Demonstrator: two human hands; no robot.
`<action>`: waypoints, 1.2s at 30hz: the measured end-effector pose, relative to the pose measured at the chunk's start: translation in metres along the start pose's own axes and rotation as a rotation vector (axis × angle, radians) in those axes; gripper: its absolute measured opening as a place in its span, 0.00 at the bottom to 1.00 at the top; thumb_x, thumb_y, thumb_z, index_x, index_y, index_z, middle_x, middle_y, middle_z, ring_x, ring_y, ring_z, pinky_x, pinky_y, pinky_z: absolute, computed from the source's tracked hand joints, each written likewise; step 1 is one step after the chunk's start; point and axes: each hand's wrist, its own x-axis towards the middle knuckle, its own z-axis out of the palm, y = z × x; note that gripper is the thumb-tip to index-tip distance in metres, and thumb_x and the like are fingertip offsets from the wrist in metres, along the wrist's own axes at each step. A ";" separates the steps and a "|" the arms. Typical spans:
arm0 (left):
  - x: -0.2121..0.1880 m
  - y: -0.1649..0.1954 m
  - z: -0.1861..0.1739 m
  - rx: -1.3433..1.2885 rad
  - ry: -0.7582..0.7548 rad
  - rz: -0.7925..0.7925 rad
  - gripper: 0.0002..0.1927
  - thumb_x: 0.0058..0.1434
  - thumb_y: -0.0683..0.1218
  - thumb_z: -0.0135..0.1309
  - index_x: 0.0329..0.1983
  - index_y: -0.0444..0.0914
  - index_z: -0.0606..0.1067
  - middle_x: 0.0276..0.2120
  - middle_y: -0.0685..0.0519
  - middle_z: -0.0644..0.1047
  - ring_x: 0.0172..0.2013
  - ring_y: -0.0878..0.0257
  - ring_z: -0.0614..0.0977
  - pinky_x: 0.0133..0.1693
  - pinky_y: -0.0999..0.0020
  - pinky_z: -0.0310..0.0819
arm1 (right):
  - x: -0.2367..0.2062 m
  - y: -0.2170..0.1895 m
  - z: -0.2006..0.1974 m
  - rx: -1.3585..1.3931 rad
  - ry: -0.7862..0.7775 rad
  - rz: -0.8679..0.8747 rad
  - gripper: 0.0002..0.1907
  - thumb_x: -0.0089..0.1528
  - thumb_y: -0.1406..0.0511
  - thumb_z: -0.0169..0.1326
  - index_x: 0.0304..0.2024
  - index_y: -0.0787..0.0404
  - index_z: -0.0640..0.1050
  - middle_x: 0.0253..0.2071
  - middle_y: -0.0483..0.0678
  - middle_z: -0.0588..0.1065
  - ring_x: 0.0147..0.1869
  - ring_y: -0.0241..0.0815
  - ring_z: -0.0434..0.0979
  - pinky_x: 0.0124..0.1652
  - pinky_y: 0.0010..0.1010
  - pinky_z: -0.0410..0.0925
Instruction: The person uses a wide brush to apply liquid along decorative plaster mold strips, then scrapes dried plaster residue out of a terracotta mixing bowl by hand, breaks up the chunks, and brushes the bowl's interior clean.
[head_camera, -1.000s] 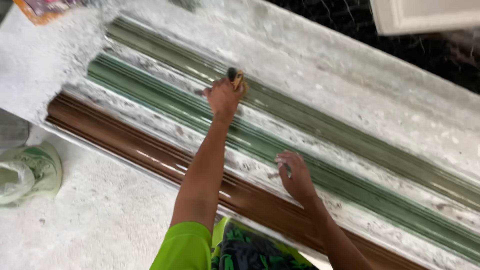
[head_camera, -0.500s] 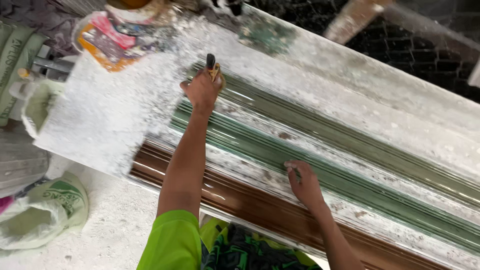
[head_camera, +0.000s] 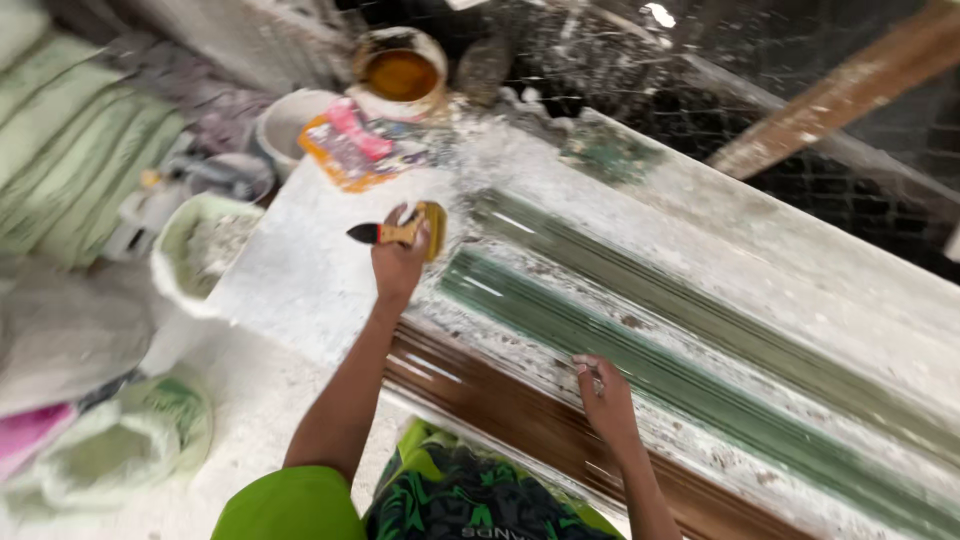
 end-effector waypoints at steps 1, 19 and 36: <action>-0.021 0.000 -0.019 -0.054 0.027 -0.049 0.25 0.66 0.45 0.61 0.64 0.32 0.71 0.40 0.47 0.83 0.38 0.65 0.82 0.40 0.69 0.78 | 0.001 0.002 0.009 0.001 -0.030 0.046 0.15 0.69 0.60 0.49 0.52 0.61 0.80 0.48 0.54 0.81 0.51 0.48 0.82 0.48 0.37 0.73; -0.130 -0.050 -0.185 -0.423 0.338 -0.532 0.18 0.70 0.46 0.52 0.52 0.25 0.75 0.39 0.48 0.78 0.34 0.66 0.78 0.33 0.70 0.75 | 0.081 -0.118 0.150 0.054 -0.411 -0.185 0.14 0.69 0.62 0.50 0.50 0.63 0.79 0.47 0.50 0.84 0.54 0.41 0.84 0.53 0.30 0.71; 0.097 -0.138 -0.202 -0.624 -0.245 -0.488 0.24 0.64 0.37 0.51 0.64 0.34 0.62 0.56 0.49 0.74 0.54 0.65 0.77 0.54 0.70 0.74 | 0.139 -0.231 0.262 0.035 -0.210 -0.005 0.13 0.68 0.63 0.50 0.50 0.64 0.79 0.46 0.51 0.83 0.50 0.41 0.83 0.50 0.32 0.73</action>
